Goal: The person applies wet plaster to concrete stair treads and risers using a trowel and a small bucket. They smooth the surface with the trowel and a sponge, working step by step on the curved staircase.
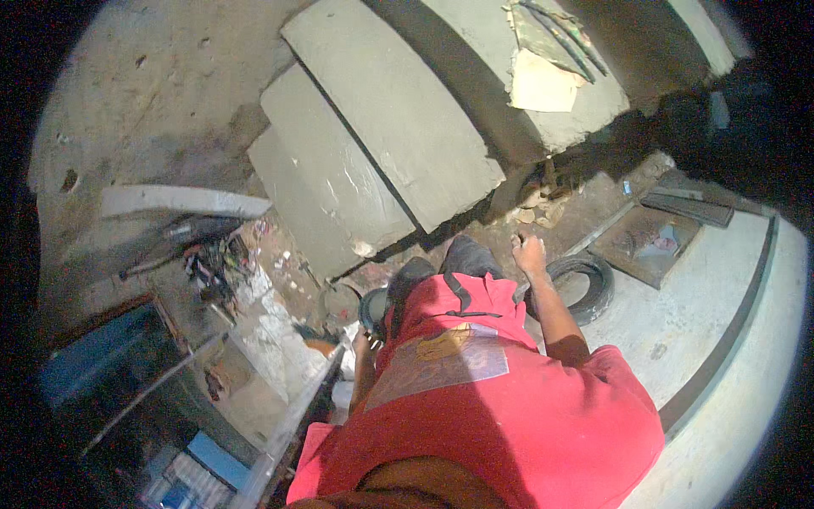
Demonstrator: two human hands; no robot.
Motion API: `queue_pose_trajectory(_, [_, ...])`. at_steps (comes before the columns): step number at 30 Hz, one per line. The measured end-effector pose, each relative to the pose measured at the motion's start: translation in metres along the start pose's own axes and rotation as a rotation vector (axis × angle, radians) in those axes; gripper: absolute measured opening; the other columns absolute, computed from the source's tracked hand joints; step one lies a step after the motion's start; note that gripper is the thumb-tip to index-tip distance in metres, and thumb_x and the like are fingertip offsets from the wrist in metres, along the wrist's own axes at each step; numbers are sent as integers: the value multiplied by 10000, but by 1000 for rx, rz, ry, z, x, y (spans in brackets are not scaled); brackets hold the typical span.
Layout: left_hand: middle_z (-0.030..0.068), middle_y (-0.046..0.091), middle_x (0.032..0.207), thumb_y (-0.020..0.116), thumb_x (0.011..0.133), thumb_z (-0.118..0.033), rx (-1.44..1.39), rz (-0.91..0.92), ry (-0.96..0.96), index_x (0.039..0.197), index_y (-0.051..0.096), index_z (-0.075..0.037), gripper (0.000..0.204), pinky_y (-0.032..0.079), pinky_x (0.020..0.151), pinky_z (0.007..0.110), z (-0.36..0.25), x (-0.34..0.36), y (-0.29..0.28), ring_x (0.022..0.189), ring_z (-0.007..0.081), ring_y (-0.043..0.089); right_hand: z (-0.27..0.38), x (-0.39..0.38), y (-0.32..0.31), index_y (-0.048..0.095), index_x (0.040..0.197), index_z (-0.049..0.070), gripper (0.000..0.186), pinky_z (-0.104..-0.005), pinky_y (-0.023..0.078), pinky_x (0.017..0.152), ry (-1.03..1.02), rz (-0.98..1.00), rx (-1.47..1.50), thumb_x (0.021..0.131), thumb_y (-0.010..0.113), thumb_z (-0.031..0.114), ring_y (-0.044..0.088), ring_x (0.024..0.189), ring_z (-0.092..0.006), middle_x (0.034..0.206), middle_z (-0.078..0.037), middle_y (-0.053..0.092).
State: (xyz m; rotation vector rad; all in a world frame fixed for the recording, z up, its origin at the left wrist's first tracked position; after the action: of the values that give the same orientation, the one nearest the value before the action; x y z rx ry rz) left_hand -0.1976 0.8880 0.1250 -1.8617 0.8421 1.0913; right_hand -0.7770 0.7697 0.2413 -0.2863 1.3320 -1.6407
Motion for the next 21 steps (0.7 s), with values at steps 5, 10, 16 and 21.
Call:
queue_pose_trajectory(5, [94,655,1179,615,1030,-518,25,95,-17,1302,595,-38,552,547,746,422,73,-4,0,1068,264,683,6,20,-9,766,1118,89,322,-563,540,909,-122,155,-89,988,638,354,687,1002,-493,1034,-267,736])
queue_pose_trajectory(10, [91,686,1096,565,1060,-480,-210,56,104,1289,614,-46,493,552,670,391,103,-33,21,877,255,698,16,39,0,737,1105,22,417,-564,541,929,-263,345,-239,995,624,408,680,1038,-488,1097,-281,718])
queue_pose_trajectory(16, [78,711,980,584,1050,-393,377,41,604,1093,695,-55,358,540,680,378,120,-38,22,823,230,668,20,44,17,724,1065,-44,479,-555,544,940,-211,492,-318,989,632,419,670,1081,-480,1096,-312,699])
queue_pose_trajectory(21, [85,733,1144,652,1006,-397,631,26,750,1173,712,-75,368,549,851,416,160,13,12,979,299,678,24,25,16,760,1141,56,323,-534,537,923,-340,450,-370,961,682,313,688,1022,-458,1026,-263,735])
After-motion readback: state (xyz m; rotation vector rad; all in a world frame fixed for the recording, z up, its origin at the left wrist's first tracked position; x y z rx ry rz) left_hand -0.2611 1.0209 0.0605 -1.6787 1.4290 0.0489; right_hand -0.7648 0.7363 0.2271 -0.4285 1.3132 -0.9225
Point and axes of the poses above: each hand's wrist, its own x-axis towards the middle knuckle, its own y-axis out of the palm, z = x × y, the point moved 3 cm from there along x, towards the middle knuckle
